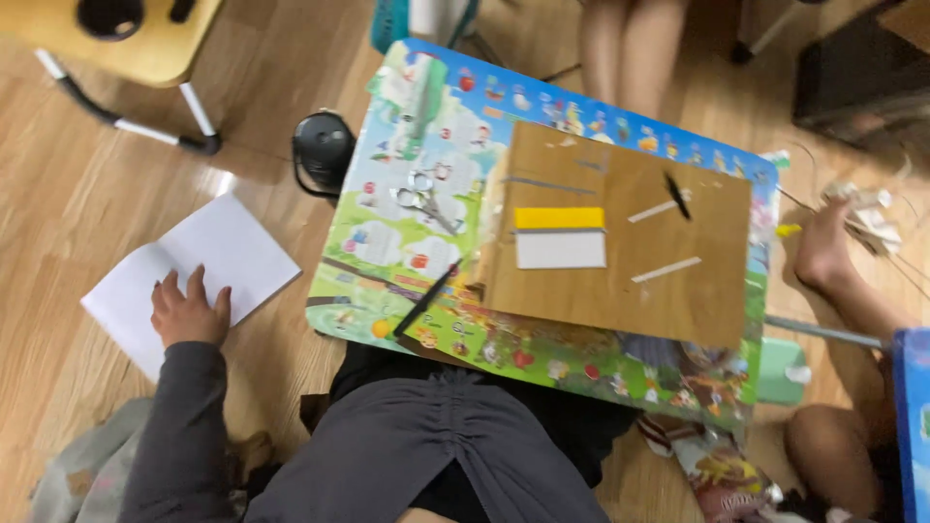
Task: Assembling a paper craft using paper, adhesive tape, and small sticks, involving cutting and precise alignment.
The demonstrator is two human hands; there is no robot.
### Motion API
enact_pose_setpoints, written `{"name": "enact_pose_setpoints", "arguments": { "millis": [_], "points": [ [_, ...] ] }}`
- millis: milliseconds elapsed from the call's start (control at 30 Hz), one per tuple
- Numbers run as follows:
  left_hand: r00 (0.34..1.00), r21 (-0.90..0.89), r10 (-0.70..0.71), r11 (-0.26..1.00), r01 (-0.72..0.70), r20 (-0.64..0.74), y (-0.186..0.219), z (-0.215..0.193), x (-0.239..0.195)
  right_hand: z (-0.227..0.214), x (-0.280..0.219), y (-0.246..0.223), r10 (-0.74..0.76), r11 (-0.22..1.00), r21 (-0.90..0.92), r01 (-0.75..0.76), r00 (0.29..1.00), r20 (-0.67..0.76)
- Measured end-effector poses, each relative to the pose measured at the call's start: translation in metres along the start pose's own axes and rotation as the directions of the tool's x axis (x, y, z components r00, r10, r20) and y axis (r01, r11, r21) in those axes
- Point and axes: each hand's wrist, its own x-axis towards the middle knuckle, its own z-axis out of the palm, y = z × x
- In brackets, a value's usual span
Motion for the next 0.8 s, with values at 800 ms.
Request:
{"name": "enact_pose_setpoints", "arguments": {
  "millis": [800],
  "points": [
    [0.025, -0.226, 0.375, 0.609, -0.760, 0.927, 0.174, -0.054, -0.079, -0.376, -0.027, 0.183, 0.026, 0.124, 0.939, -0.321, 0.947, 0.321]
  ]
}}
